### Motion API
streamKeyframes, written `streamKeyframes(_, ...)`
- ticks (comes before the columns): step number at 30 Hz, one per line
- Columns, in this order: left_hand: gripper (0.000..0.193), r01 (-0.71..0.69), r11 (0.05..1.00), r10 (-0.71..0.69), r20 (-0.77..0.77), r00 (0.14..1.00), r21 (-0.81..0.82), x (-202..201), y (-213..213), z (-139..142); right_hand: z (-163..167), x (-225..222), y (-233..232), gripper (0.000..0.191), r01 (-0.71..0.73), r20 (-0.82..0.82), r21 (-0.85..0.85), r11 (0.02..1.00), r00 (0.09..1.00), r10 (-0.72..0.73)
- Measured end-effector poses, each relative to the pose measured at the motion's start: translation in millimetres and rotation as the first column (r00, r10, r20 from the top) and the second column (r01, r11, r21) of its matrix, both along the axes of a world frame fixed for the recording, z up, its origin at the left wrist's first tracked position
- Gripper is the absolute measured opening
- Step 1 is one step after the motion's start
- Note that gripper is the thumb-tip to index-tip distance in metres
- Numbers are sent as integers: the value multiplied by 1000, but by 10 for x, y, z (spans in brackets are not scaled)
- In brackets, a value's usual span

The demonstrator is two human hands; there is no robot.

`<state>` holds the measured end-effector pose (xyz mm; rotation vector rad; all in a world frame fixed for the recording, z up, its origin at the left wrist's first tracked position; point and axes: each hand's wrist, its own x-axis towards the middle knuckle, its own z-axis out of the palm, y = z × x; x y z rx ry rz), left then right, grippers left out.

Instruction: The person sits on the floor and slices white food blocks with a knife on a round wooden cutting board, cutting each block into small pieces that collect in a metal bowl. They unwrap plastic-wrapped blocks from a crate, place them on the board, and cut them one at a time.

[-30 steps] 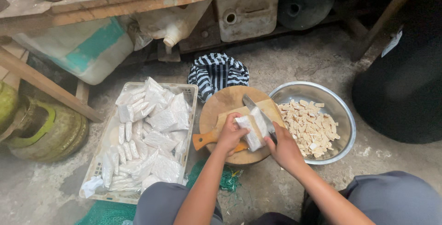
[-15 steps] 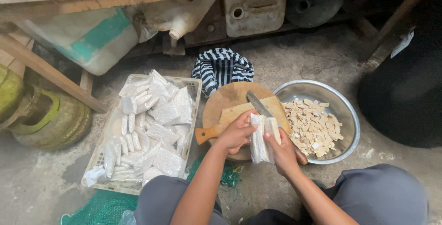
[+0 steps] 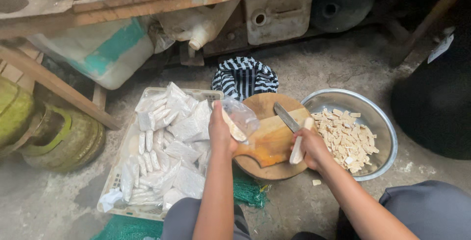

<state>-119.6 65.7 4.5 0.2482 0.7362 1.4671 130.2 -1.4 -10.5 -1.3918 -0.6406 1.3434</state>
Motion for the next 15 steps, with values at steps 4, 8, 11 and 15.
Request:
streamKeyframes(4, 55, 164, 985, -165, -6, 986, -59, 45, -42, 52, 1, -273, 131, 55, -281, 763, -4, 960, 620, 185)
streamKeyframes(8, 54, 114, 991, -134, -443, 886, -72, 342, -155, -99, 41, -456, 188, 77, -330, 930, 71, 941, 362, 57)
streamKeyframes(11, 53, 168, 985, -111, -601, 792, 40, 499, -216, -286, 62, -481, 169, 74, -386, 949, 36, 922, 301, 89)
streamKeyframes(15, 47, 237, 970, -43, -914, 403, 59, 633, -306, -469, 94, -376, 158, 38, -249, 744, 291, 924, 666, -54)
